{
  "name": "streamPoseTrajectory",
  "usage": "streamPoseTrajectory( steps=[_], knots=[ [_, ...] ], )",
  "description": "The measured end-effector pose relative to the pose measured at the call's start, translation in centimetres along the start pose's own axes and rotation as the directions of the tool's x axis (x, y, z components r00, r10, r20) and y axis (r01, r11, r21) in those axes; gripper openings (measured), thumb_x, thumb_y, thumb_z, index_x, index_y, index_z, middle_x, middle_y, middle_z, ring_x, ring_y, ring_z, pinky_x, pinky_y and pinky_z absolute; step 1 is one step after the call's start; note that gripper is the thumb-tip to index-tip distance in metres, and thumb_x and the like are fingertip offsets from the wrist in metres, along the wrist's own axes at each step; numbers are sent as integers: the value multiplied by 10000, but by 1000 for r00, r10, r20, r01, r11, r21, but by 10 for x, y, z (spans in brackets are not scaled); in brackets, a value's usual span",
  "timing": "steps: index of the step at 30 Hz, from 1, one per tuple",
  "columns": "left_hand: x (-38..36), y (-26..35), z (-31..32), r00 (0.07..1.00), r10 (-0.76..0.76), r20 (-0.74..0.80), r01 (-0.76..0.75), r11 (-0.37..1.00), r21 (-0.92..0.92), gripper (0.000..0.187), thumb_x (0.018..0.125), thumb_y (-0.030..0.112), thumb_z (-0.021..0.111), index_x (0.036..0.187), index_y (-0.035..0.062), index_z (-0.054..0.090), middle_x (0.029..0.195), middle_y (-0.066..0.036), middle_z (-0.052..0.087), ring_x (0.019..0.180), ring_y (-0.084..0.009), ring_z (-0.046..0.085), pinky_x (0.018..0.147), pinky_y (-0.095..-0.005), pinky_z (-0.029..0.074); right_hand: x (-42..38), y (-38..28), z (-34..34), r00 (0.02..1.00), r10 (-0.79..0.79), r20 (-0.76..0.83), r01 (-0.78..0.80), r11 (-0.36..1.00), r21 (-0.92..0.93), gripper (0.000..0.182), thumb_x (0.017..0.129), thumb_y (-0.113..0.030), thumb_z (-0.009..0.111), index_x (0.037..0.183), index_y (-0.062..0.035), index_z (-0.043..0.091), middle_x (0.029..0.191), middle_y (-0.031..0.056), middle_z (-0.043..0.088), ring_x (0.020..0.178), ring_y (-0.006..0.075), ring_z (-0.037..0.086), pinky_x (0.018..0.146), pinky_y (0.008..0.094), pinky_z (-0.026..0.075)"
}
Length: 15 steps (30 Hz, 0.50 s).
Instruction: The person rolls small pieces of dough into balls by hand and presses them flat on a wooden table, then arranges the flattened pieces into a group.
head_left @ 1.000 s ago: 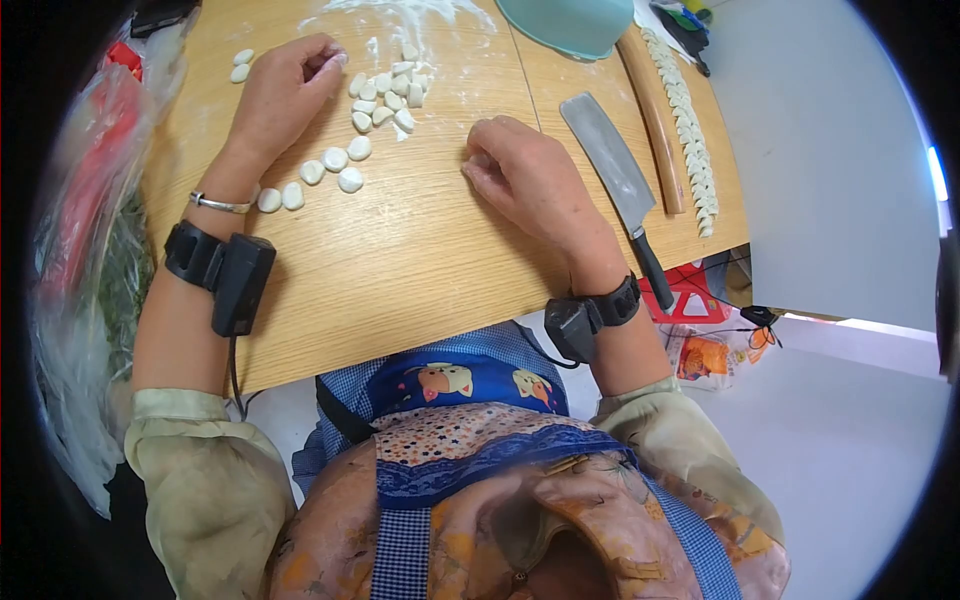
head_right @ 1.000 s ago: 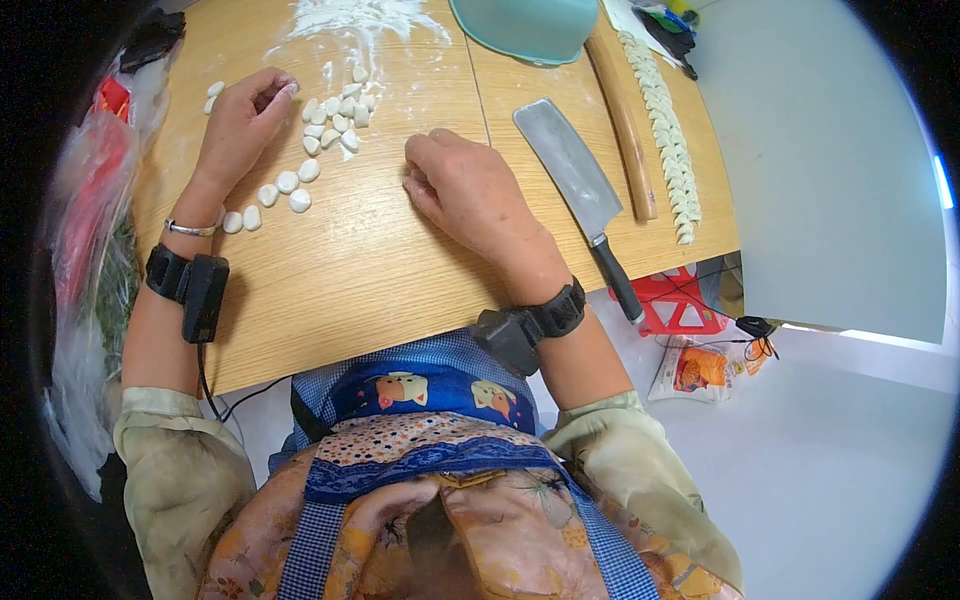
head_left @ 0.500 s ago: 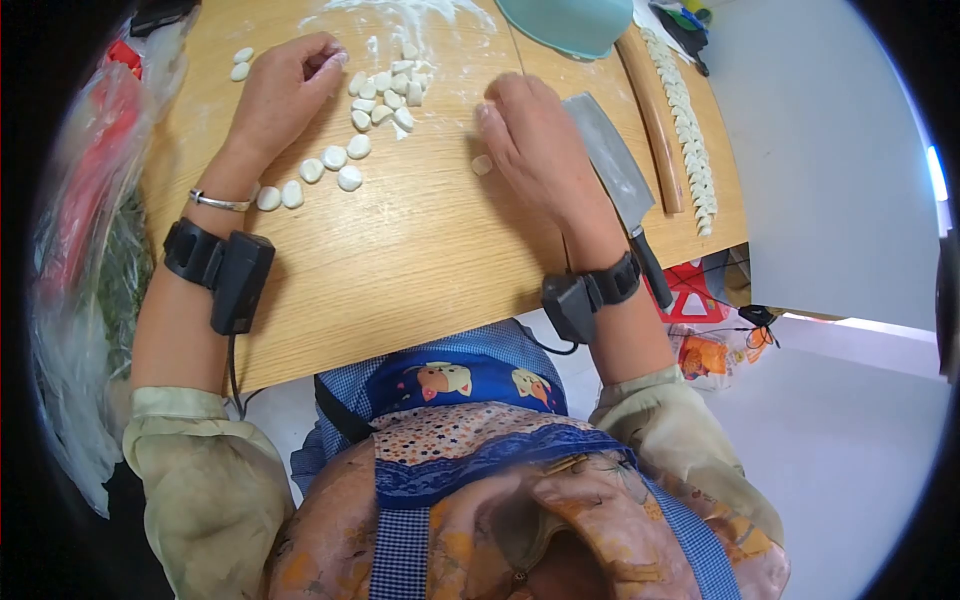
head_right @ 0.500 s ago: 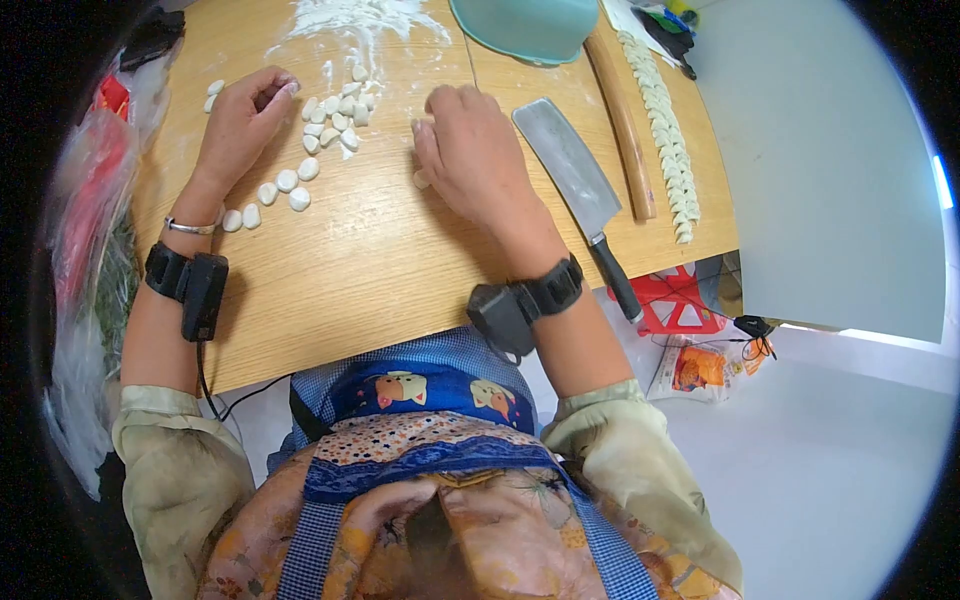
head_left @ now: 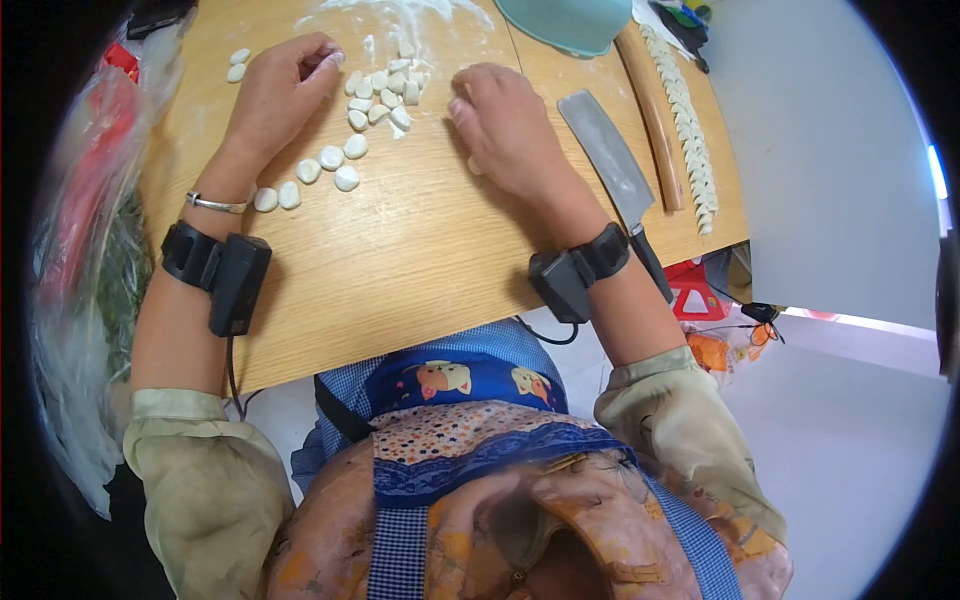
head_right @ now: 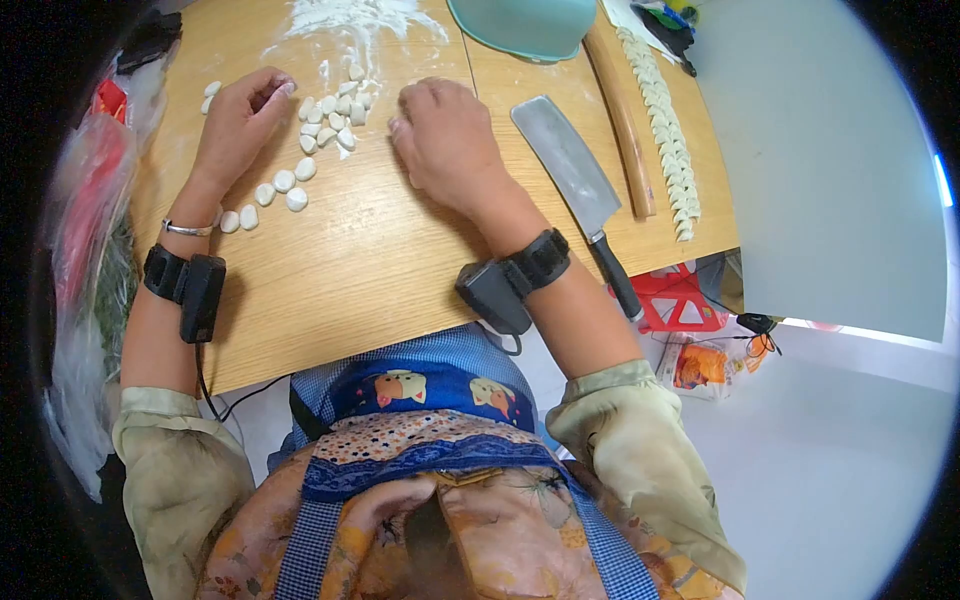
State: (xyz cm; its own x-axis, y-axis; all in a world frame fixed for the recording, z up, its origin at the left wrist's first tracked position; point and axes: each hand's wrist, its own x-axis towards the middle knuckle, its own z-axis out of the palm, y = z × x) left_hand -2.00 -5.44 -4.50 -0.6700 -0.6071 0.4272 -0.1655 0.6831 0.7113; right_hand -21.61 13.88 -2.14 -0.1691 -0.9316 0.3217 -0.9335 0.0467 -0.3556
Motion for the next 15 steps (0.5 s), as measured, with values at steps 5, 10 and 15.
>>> streamPoseTrajectory(
  steps=[5, 10, 15],
  knots=[
    [0, 1, -1, 999, -22, 24, 22, 999, 24, 246, 981, 202, 633, 1032, -37, 662, 799, -16, 642, 725, -79, 535, 671, -256, 456, -6, -1, 11, 983, -146, -108, 121, 971, -207, 273, 919, -187, 617, 1139, -26, 604, 1229, 185, 593, 1156, 365, 546, 980, 488, 434],
    [1, 4, -1, 1000, -22, -7, 22, 1000, -14, 233, 945, 183, 654, 1004, -42, 672, 781, -94, 690, 692, -148, 625, 662, -287, 503, -7, -3, 9, 988, -124, -97, 111, 986, -127, 264, 918, -189, 611, 1123, -24, 604, 1189, 182, 610, 1135, 364, 558, 980, 484, 438],
    [2, 0, 2, 1000, -12, -17, 11, 999, -43, 236, 946, 186, 647, 1000, -43, 667, 809, -116, 700, 713, -164, 640, 678, -300, 507, -3, -1, -5, 976, -173, -132, 166, 984, -57, 213, 952, -185, 549, 1031, 0, 618, 1086, 207, 635, 1083, 377, 576, 941, 478, 455]
  ],
)
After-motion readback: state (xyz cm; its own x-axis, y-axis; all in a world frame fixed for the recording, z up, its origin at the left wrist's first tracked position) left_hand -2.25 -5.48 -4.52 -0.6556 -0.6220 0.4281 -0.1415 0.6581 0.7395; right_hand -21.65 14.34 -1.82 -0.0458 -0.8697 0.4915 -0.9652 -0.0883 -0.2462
